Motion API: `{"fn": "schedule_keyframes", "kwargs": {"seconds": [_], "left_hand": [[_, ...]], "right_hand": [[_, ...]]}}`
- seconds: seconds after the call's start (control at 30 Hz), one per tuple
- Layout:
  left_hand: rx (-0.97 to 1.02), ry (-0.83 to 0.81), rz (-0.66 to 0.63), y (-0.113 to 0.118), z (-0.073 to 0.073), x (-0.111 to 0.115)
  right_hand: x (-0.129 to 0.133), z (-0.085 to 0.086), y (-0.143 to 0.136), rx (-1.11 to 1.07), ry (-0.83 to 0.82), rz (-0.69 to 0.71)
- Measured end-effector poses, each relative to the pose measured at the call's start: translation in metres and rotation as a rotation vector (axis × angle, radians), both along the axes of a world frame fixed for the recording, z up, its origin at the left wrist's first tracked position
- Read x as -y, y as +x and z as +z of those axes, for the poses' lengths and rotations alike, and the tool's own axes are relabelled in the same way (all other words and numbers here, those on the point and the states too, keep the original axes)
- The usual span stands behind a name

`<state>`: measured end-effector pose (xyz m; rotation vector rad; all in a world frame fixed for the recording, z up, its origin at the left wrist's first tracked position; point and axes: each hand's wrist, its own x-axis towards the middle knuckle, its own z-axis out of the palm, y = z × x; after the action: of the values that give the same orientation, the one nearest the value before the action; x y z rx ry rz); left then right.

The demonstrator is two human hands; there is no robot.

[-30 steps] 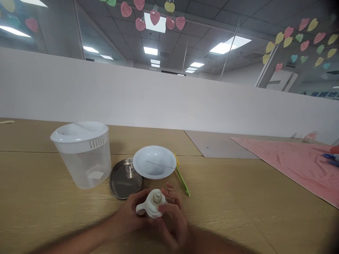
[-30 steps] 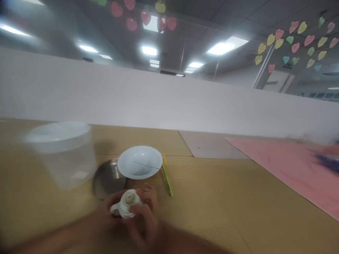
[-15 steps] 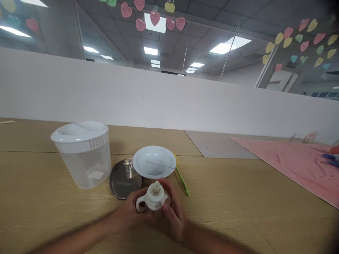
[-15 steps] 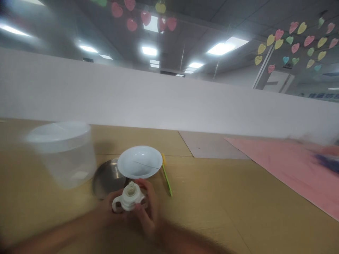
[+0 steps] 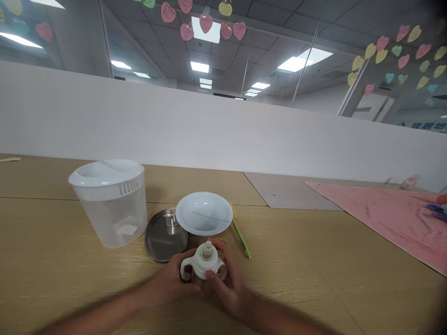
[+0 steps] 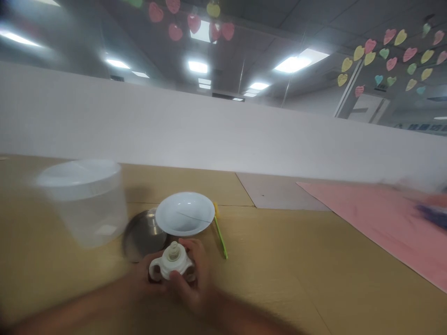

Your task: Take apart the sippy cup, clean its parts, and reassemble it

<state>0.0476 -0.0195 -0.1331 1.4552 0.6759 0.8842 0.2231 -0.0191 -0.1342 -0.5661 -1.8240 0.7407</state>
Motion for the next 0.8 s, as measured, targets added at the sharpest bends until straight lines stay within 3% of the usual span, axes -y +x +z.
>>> {"fn": "schedule_keyframes", "kwargs": {"seconds": [0.2,0.47,0.8], "left_hand": [[0.000,0.006,-0.013,0.000,0.005,0.001],[-0.119,0.022,0.224,0.008,0.000,0.010],[-0.066,-0.013,-0.002,0.001,0.013,0.004]], "right_hand": [[-0.001,0.004,0.002,0.043,0.037,0.017],[0.000,0.000,-0.003,0.003,0.012,-0.054],[-0.001,0.005,0.000,0.042,0.058,0.001]]}}
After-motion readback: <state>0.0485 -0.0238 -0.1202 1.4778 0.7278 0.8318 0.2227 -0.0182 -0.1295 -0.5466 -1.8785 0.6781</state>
